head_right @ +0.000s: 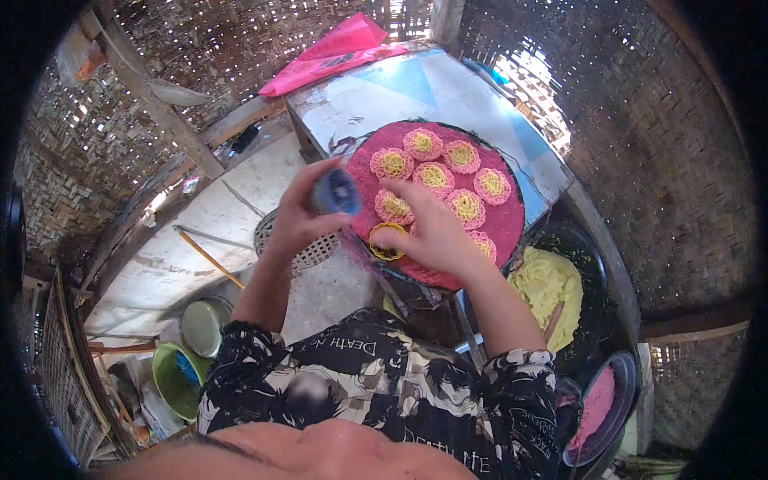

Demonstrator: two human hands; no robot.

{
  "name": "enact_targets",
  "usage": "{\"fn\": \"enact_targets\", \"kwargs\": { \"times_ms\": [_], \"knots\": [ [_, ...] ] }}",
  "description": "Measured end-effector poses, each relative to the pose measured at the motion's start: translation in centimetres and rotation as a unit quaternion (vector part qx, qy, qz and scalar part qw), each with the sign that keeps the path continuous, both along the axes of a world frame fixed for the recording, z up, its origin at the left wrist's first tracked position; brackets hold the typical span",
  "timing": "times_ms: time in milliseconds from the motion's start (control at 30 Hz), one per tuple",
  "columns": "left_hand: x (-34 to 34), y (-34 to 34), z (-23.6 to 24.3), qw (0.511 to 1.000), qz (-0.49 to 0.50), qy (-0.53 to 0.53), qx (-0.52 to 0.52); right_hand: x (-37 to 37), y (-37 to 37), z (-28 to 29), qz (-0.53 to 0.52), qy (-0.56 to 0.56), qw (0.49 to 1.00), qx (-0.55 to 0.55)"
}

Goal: The person uses a wooden press to pipe colored dough into circular patterns on a tray and refills the press from basins.

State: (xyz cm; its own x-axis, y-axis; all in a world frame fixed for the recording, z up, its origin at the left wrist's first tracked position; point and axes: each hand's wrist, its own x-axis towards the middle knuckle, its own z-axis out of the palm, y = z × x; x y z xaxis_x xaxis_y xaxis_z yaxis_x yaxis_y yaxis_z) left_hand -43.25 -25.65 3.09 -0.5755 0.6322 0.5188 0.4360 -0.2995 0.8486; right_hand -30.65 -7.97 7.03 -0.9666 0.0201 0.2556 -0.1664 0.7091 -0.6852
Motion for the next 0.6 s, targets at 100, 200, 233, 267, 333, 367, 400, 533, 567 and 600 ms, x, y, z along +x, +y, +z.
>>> {"fn": "enact_targets", "kwargs": {
  "times_ms": [100,200,233,267,333,367,400,533,567,600],
  "knots": [
    [0.1,4.1,3.5,0.966,0.034,0.254,-0.032,-1.1,0.3,2.3,-0.013,0.034,0.981,-0.192],
    [-0.4,7.5,6.4,0.965,-0.028,0.261,-0.007,-1.2,2.1,4.7,-0.123,0.035,0.978,-0.163],
    [-1.0,8.0,7.1,0.961,-0.045,0.273,-0.021,-0.8,2.6,5.5,-0.123,0.033,0.971,-0.202],
    [-1.5,8.4,7.4,0.956,-0.063,0.285,-0.034,-0.3,3.3,5.6,-0.135,0.043,0.968,-0.208],
    [-3.1,8.5,7.1,0.984,-0.074,0.154,-0.048,1.0,5.2,5.7,-0.155,0.064,0.959,-0.227],
    [-4.4,8.4,6.2,0.993,-0.070,0.080,-0.055,1.8,6.5,5.3,-0.191,0.015,0.957,-0.217],
    [-5.7,8.6,5.4,0.995,-0.076,0.004,-0.062,3.0,7.9,4.6,-0.234,-0.011,0.962,-0.139],
    [-9.5,9.0,1.3,0.986,-0.082,-0.135,-0.046,6.0,12.0,-0.4,-0.333,-0.136,0.929,0.091],
    [-9.5,9.1,0.7,0.987,-0.095,-0.126,-0.028,6.5,12.5,-1.2,-0.342,-0.169,0.916,0.124],
    [-9.8,9.3,0.4,0.983,-0.094,-0.158,-0.023,6.8,12.4,-2.0,-0.343,-0.171,0.914,0.135]
  ]
}}
